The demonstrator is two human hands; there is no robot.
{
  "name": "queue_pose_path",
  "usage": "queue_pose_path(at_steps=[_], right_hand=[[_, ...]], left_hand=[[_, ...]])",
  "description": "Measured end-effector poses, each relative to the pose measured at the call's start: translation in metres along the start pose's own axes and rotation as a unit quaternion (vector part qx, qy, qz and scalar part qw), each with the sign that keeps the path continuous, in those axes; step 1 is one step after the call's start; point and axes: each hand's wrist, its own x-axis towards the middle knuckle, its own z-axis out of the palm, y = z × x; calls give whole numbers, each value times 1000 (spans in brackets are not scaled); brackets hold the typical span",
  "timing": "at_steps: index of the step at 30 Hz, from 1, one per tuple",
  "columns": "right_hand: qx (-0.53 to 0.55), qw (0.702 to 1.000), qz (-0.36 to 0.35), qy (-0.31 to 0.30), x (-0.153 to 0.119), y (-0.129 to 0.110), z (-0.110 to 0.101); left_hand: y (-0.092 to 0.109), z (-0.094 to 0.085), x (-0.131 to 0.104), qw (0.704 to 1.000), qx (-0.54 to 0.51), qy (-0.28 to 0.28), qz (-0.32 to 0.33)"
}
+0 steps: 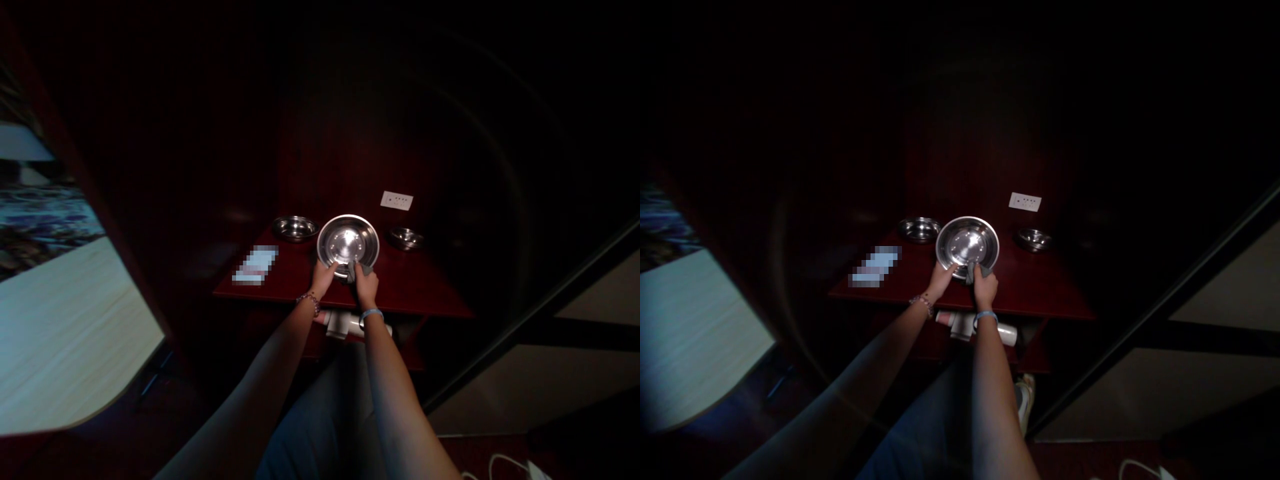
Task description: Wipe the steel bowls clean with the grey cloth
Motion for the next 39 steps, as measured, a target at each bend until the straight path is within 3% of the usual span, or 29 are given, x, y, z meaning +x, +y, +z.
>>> queue_pose_path(at_steps=[9,20,25,31,39], right_hand=[[18,1000,-5,8,3,5,0],[73,996,0,49,9,12,8],[107,992,-11,66,10,16,8],[125,988,-25,87,12,19,8],[133,987,-20,92,12,17,6]], left_hand=[[-7,0,5,1000,-10,-7,6],[9,-1,-2,998,-43,42,1],[13,0,-5,999,-51,14,-5],[12,2,-7,996,-38,-72,-25],[12,3,-7,995,-10,-98,-26]])
